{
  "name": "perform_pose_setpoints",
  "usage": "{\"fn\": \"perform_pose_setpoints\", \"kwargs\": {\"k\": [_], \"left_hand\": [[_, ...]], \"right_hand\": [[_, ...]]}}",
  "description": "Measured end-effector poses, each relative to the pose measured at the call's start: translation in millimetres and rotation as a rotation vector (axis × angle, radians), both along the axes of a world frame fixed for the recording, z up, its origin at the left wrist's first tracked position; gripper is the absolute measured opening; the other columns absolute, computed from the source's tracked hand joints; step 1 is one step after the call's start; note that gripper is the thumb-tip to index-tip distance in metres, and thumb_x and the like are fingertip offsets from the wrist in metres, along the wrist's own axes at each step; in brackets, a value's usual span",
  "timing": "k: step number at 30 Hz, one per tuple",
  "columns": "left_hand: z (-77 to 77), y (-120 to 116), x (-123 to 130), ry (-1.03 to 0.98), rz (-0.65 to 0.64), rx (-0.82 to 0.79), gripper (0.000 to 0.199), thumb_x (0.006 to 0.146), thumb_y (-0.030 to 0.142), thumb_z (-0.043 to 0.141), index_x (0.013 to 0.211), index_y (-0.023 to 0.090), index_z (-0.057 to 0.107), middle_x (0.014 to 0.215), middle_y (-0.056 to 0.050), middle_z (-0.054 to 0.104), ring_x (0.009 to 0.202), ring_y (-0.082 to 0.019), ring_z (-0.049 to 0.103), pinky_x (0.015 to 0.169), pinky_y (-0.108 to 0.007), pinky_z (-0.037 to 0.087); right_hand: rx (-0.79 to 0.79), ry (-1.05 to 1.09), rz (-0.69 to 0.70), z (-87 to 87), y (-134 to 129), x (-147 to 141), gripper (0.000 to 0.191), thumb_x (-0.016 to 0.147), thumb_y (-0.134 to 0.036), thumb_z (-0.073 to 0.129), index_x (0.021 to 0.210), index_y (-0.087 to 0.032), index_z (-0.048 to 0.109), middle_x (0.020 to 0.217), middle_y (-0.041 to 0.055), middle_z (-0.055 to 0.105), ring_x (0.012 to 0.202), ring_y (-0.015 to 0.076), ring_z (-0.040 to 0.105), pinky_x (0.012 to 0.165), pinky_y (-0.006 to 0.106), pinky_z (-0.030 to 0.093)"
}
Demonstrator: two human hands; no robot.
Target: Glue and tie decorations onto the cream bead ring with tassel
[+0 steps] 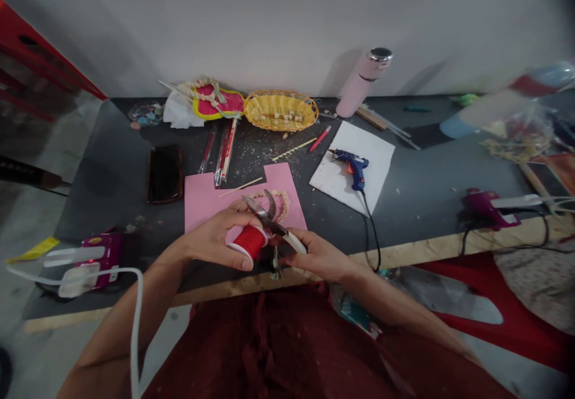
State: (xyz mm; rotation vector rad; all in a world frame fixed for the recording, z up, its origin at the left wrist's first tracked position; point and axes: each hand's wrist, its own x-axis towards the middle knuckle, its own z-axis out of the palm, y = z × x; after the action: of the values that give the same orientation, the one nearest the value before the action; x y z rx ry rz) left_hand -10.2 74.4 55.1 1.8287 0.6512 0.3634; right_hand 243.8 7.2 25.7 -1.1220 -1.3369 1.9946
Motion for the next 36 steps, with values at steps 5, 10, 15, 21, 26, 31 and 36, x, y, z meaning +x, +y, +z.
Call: {"fn": "perform_pose_setpoints", "kwargs": {"k": [5, 10, 15, 21, 26, 31, 36], "left_hand": [[-2.9, -1.6, -0.2, -0.023, -0.002, -0.022, 0.052, 0.065, 0.062, 0.078, 0.095, 0.021, 0.068, 0.096, -0.003, 0.057, 0.093, -0.021, 0.053, 0.083, -0.034, 0.043], [-5.4, -7.8, 1.7, -0.054, -0.035, -0.059, 0.051, 0.064, 0.06, 0.08, 0.095, 0.021, 0.069, 0.104, -0.005, 0.059, 0.097, -0.023, 0.054, 0.086, -0.035, 0.044], [-4.2, -14.8, 3.0, -0.104, -0.095, -0.1, 0.052, 0.063, 0.063, 0.078, 0.091, 0.02, 0.069, 0.092, -0.003, 0.06, 0.089, -0.021, 0.054, 0.081, -0.033, 0.044], [-4.6, -15.0, 0.4, -0.193, -0.02, -0.193, 0.054, 0.06, 0.064, 0.079, 0.087, 0.018, 0.068, 0.09, -0.004, 0.06, 0.083, -0.019, 0.055, 0.071, -0.029, 0.043], [-13.9, -14.4, -3.8, -0.19, -0.033, -0.266, 0.057, 0.058, 0.066, 0.079, 0.086, 0.017, 0.068, 0.082, -0.002, 0.058, 0.069, -0.014, 0.051, 0.06, -0.025, 0.038], [-19.6, -15.0, -6.2, -0.176, -0.024, -0.249, 0.057, 0.058, 0.065, 0.078, 0.086, 0.017, 0.068, 0.081, -0.002, 0.058, 0.071, -0.014, 0.051, 0.06, -0.025, 0.037], [-13.4, -20.7, 4.7, -0.155, -0.085, -0.137, 0.052, 0.062, 0.061, 0.079, 0.091, 0.019, 0.068, 0.092, -0.004, 0.063, 0.085, -0.02, 0.056, 0.075, -0.03, 0.043]], "right_hand": [[0.015, 0.068, 0.016, -5.4, -1.8, 4.0, 0.027, 0.079, -0.033, 0.072, 0.099, -0.018, 0.061, 0.096, 0.0006, 0.057, 0.084, 0.0121, 0.051, 0.078, 0.026, 0.043], [-0.075, 0.242, 0.139, -10.9, -1.0, 7.7, 0.039, 0.07, -0.038, 0.081, 0.093, -0.017, 0.058, 0.081, -0.0039, 0.05, 0.067, 0.0075, 0.041, 0.059, 0.02, 0.034], [-0.267, 0.395, 0.204, -20.0, -7.7, 3.7, 0.04, 0.066, -0.036, 0.082, 0.089, -0.017, 0.056, 0.076, -0.004, 0.053, 0.057, 0.0055, 0.04, 0.05, 0.02, 0.027], [-0.272, 0.413, 0.092, -14.5, -13.4, 5.6, 0.039, 0.059, -0.031, 0.085, 0.085, -0.016, 0.06, 0.096, 0.0048, 0.063, 0.082, 0.0133, 0.054, 0.07, 0.024, 0.038], [-0.281, 0.419, 0.064, -14.2, -15.4, 8.7, 0.038, 0.057, -0.028, 0.085, 0.081, -0.016, 0.058, 0.085, 0.0013, 0.061, 0.076, 0.0128, 0.052, 0.067, 0.025, 0.037], [-0.307, 0.356, 0.018, -14.2, -17.8, 6.7, 0.038, 0.057, -0.026, 0.085, 0.078, -0.016, 0.056, 0.078, -0.0011, 0.058, 0.068, 0.0097, 0.049, 0.06, 0.022, 0.034], [-0.304, 0.361, 0.068, -12.0, -13.4, 3.0, 0.041, 0.056, -0.028, 0.084, 0.086, -0.015, 0.062, 0.081, -0.0006, 0.06, 0.071, 0.0118, 0.054, 0.065, 0.024, 0.038]]}}
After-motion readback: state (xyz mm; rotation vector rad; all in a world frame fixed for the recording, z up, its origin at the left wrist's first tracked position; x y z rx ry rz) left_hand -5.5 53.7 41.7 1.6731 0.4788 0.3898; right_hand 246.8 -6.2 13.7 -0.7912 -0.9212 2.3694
